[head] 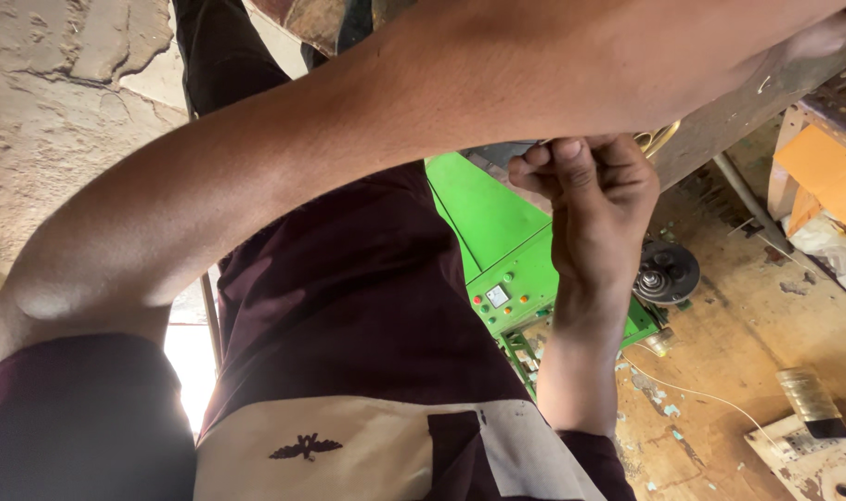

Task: The person secures copper windings inside a motor stator using white string. They repeatedly wrap the string around the windings, tie knots, and pull tight to hold the coils in place.

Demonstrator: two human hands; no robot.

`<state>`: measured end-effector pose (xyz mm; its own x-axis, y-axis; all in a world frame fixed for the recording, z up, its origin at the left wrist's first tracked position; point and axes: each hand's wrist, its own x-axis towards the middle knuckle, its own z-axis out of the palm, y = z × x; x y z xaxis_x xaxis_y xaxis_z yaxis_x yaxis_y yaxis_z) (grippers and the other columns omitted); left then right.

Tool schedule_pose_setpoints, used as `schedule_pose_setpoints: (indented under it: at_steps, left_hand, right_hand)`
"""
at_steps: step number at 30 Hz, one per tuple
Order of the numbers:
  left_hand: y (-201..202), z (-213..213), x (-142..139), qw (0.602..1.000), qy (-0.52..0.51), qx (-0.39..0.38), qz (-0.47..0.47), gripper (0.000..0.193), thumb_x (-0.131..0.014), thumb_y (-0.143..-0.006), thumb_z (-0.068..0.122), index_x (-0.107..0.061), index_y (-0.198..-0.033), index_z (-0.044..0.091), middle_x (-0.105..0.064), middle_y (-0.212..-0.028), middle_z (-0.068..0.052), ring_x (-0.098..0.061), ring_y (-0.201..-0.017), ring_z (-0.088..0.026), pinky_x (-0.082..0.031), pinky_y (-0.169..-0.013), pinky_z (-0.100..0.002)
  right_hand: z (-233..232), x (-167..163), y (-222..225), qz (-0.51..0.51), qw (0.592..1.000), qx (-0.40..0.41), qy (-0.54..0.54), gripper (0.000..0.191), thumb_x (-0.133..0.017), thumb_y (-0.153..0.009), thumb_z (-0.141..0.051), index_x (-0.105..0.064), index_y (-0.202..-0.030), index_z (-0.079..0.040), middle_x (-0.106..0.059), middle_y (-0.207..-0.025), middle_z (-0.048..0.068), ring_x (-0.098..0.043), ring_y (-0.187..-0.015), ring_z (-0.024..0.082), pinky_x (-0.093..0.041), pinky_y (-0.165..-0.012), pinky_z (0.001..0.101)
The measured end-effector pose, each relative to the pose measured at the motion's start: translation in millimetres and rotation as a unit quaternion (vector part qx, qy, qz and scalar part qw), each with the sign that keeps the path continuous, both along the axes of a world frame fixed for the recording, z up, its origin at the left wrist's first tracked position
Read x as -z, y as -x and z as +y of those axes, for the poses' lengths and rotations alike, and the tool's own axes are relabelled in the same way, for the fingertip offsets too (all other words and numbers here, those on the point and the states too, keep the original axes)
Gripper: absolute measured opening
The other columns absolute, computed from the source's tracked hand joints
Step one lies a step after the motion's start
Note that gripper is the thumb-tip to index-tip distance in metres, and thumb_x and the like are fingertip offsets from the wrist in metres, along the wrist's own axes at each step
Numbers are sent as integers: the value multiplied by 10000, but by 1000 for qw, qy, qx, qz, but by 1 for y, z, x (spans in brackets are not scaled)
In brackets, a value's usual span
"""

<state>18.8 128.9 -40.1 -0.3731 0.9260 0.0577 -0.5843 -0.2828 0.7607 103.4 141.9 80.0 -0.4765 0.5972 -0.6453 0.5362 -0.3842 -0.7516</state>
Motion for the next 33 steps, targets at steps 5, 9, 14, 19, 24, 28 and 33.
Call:
schedule_pose_setpoints:
  at_steps: [5, 9, 14, 19, 24, 28, 33]
  left_hand:
    - [9, -4, -5, 1000, 2, 4, 19, 594, -483, -1167, 421, -280, -1645, 132, -515, -1466, -73, -739, -818, -83, -589, -666, -180]
    - [20, -7, -12, 999, 0, 2, 37, 567, -472, -1174, 394, -289, -1643, 133, -526, -1383, -59, -722, -785, -82, -573, -638, -186]
    - [27, -13, -20, 997, 2, 1, 72, 534, -458, -1183, 361, -300, -1640, 134, -539, -1280, -41, -702, -743, -81, -553, -602, -193]
    - [41, -24, -31, 992, 12, 1, 126, 503, -444, -1192, 327, -311, -1638, 136, -552, -1177, -24, -681, -702, -80, -532, -567, -199]
    - [57, -27, -39, 985, 13, -1, 172, 474, -430, -1201, 293, -322, -1635, 137, -566, -1073, -6, -661, -660, -79, -512, -532, -206]
    - [71, -29, -45, 979, 15, -8, 201, 452, -418, -1208, 266, -331, -1633, 138, -576, -991, 8, -644, -627, -78, -495, -503, -211]
    - [104, -41, -61, 963, 19, -7, 269, 428, -404, -1217, 233, -342, -1631, 139, -590, -887, 26, -624, -586, -77, -475, -468, -218]
  right_hand:
    - [-8, -8, 12, -22, 985, -121, -120, 181, -704, -1119, -130, -688, -1190, 36, -734, -975, 128, -736, -895, 186, -661, -861, 355]
    - [-9, -14, 16, -18, 972, -180, -150, 156, -679, -1148, -96, -681, -1170, 58, -736, -1003, 126, -741, -937, 175, -656, -903, 342]
    - [-1, -16, 14, -10, 958, -241, -154, 130, -668, -1176, -49, -672, -1171, 81, -737, -1008, 142, -724, -947, 168, -620, -914, 304]
    - [13, -16, 17, 3, 941, -297, -160, 101, -655, -1163, -27, -673, -1187, 70, -746, -996, 143, -748, -936, 170, -647, -891, 303]
    - [11, -13, 19, -10, 931, -303, -203, 65, -672, -1108, 3, -690, -1133, 60, -746, -961, 123, -738, -884, 162, -640, -833, 300]
    - [-4, -14, 12, -99, 856, -347, -371, 113, -788, -988, 34, -677, -966, 42, -685, -851, 139, -662, -750, 176, -530, -655, 307]
    - [-18, -11, -5, -93, 790, -392, -462, 156, -827, -897, 59, -698, -975, 21, -685, -874, 160, -691, -748, 243, -513, -657, 357]
